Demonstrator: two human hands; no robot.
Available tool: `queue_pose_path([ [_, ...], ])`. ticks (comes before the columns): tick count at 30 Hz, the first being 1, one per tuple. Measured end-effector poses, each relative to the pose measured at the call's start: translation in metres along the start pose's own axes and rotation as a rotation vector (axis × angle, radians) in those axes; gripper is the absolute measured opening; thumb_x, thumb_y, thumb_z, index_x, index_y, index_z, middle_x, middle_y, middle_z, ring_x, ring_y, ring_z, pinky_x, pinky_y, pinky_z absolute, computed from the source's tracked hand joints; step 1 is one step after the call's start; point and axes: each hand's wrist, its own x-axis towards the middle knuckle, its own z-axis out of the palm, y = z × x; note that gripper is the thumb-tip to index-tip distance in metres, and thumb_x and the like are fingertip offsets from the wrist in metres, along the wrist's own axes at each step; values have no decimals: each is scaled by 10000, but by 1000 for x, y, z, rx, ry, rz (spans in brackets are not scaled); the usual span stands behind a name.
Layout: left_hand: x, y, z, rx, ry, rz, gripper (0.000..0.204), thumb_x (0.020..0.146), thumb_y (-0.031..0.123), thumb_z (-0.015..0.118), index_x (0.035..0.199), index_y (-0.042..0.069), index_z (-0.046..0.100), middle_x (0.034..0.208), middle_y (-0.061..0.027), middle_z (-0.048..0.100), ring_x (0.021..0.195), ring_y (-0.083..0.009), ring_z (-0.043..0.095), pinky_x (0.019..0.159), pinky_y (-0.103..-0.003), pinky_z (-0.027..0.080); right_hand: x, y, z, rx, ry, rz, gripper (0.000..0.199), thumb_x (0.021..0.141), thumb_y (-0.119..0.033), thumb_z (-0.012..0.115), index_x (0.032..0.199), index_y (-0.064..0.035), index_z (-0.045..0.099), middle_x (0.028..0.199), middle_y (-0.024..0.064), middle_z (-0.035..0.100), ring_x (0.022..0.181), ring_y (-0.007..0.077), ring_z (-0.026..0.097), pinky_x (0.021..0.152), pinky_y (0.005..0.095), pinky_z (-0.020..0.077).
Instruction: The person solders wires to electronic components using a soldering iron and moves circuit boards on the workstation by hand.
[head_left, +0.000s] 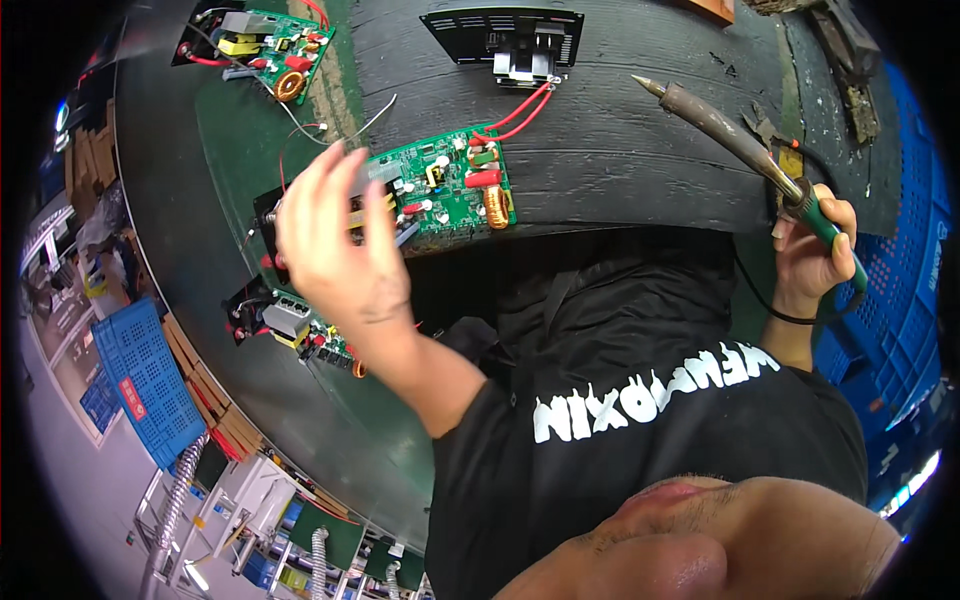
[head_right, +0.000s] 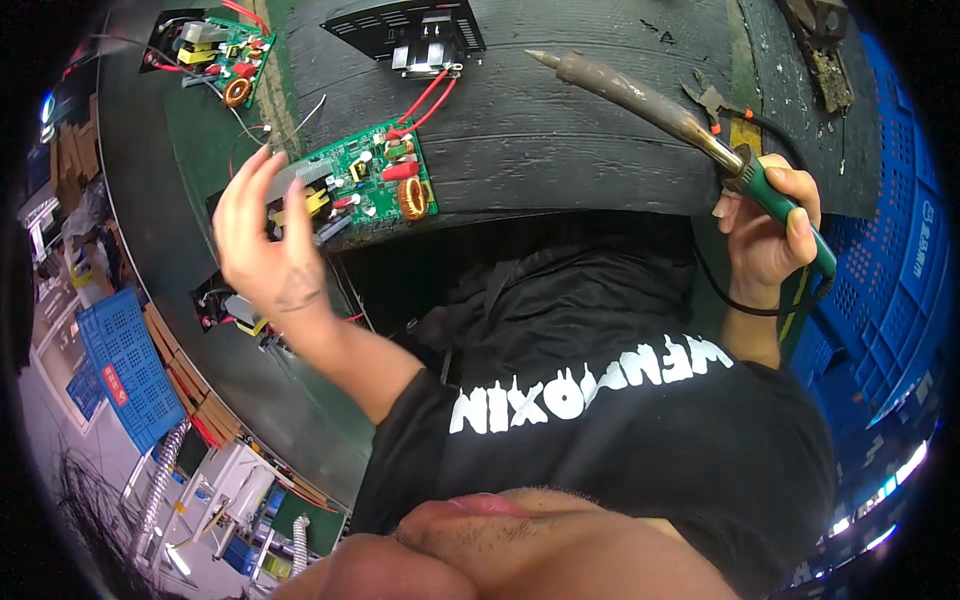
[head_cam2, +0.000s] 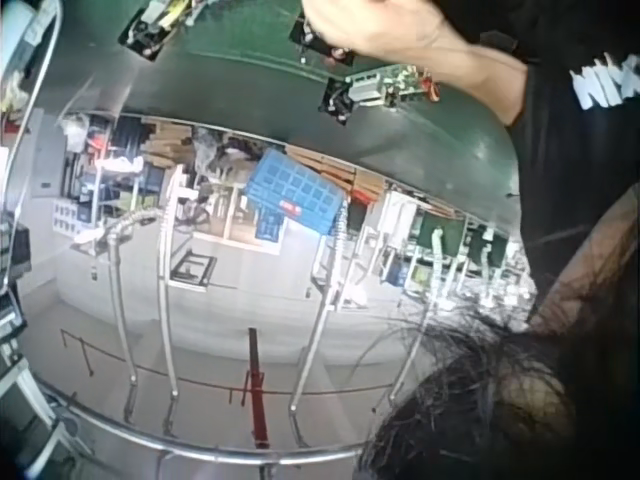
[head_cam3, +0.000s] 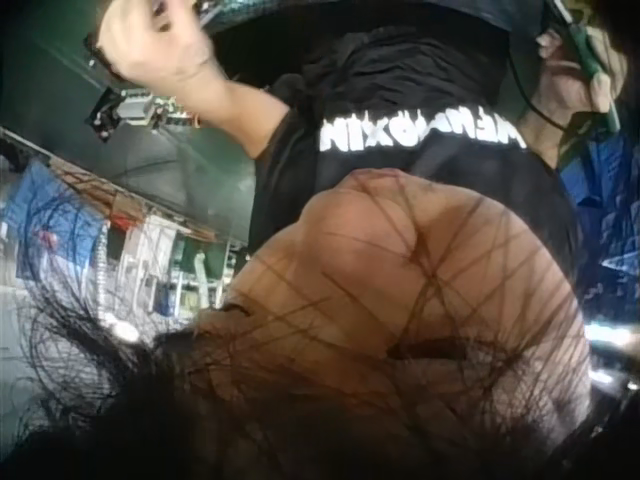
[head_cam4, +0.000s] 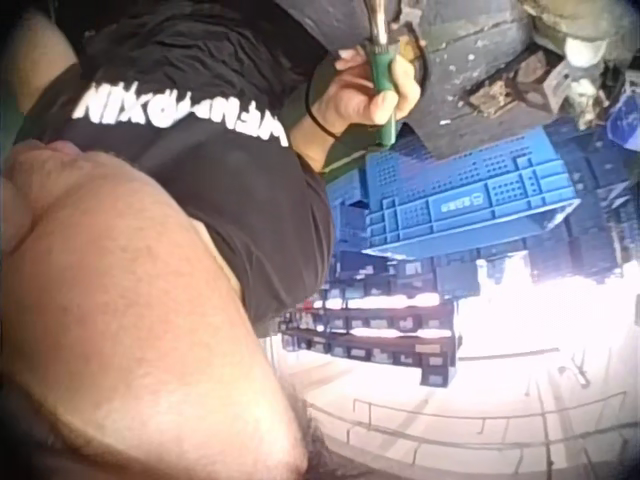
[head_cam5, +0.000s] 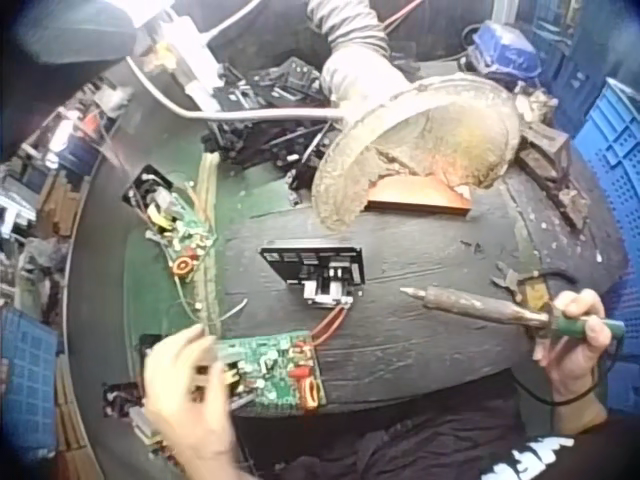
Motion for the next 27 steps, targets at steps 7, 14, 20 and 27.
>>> queue_pose_path([
  [7,33,-41,-15,-131,-613,-24,363,733,115,755,1069,18,658,979,-144,657,924,-299,642,816,-357,500,-5,-6,1,10,46,-50,457,899,-375,510,1115,20,591,827,203,565,534,221,546,476,288,451],
  [14,42,-55,-24,46,-605,403,305,737,131,750,1001,22,643,897,-140,618,858,-328,613,763,-397,494,-17,-18,0,22,67,-89,457,899,-378,528,1103,26,594,848,207,562,551,227,559,479,288,460],
  [20,48,-59,-91,102,-497,310,285,816,78,691,1084,-6,640,990,-143,648,854,-285,648,764,-330,502,-21,-30,-14,-36,9,-125,468,909,-399,512,1152,-9,598,962,211,575,596,219,569,479,247,445],
  [27,39,-153,-246,353,-267,-194,275,890,91,641,1142,-20,637,998,-92,665,874,-161,620,815,-266,472,-11,-31,1,-19,56,-121,453,900,-364,519,1141,13,594,948,209,571,599,224,576,494,257,461],
])
